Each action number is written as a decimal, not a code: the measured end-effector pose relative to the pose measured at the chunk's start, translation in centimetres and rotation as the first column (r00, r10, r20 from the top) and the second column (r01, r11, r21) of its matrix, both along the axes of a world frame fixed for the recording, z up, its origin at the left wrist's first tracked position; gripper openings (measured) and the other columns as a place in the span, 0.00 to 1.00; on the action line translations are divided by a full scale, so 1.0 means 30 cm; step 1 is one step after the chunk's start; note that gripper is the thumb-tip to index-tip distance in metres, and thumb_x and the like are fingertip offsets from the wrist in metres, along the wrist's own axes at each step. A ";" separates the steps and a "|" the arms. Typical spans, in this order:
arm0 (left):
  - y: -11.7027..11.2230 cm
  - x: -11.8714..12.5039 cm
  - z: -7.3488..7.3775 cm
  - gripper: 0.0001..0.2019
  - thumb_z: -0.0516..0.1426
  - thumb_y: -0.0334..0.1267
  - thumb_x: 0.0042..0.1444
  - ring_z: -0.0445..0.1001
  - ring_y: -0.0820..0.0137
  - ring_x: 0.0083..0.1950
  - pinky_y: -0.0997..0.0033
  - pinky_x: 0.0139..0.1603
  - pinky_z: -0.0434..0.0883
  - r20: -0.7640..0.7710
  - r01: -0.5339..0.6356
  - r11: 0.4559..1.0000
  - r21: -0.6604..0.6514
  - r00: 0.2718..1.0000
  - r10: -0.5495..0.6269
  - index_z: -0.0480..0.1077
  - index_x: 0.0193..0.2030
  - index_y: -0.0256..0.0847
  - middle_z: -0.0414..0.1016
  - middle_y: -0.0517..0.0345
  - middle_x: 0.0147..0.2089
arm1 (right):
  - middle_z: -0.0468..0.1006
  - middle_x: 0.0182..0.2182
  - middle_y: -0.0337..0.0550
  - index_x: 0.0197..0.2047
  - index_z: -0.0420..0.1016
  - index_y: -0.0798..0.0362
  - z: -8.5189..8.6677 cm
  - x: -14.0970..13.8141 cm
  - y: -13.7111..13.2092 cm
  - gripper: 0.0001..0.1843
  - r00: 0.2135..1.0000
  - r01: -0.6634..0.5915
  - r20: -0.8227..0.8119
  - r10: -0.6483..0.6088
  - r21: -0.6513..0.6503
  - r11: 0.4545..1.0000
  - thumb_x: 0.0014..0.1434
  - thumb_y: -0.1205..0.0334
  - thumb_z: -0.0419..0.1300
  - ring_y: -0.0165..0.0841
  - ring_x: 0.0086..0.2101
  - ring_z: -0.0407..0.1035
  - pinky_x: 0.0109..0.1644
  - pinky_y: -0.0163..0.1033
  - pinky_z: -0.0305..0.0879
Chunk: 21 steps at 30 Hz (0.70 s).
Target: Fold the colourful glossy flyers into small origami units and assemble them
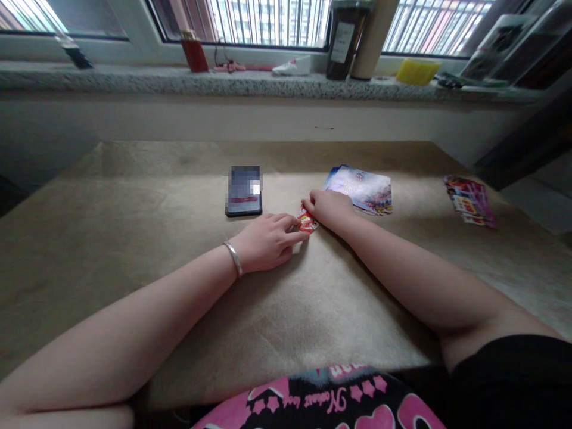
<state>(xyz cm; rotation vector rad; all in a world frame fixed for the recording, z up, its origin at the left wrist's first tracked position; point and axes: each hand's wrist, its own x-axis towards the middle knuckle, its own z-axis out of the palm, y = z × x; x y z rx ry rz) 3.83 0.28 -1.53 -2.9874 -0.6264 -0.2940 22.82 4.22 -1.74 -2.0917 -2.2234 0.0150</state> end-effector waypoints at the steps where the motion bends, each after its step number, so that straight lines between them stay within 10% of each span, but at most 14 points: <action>1: -0.003 0.002 0.001 0.20 0.51 0.33 0.56 0.68 0.60 0.54 0.58 0.54 0.67 -0.017 -0.015 1.000 0.013 1.000 0.015 0.66 0.57 0.44 0.69 0.46 0.53 | 0.80 0.36 0.54 0.38 0.75 0.52 0.000 0.005 -0.005 0.21 1.000 -0.013 -0.018 0.013 -0.001 1.000 0.63 0.47 0.46 0.43 0.35 0.73 0.32 0.40 0.59; 11: -0.003 0.010 -0.005 0.20 0.51 0.33 0.56 0.66 0.59 0.58 0.57 0.56 0.66 -0.016 -0.029 0.999 -0.037 0.999 0.029 0.67 0.55 0.42 0.66 0.46 0.57 | 0.74 0.34 0.46 0.41 0.70 0.54 -0.026 0.096 -0.099 0.15 0.927 -0.306 -0.184 0.328 0.136 0.942 0.58 0.52 0.56 0.35 0.33 0.66 0.36 0.37 0.57; 21: 0.037 -0.018 -0.013 0.16 0.50 0.29 0.57 0.67 0.65 0.58 0.62 0.57 0.67 0.094 0.010 0.982 -0.187 0.996 0.008 0.70 0.50 0.41 0.69 0.51 0.56 | 0.72 0.34 0.46 0.46 0.73 0.54 -0.060 0.112 -0.098 0.13 0.915 -0.288 -0.237 0.327 0.186 0.940 0.59 0.58 0.57 0.37 0.36 0.67 0.43 0.41 0.61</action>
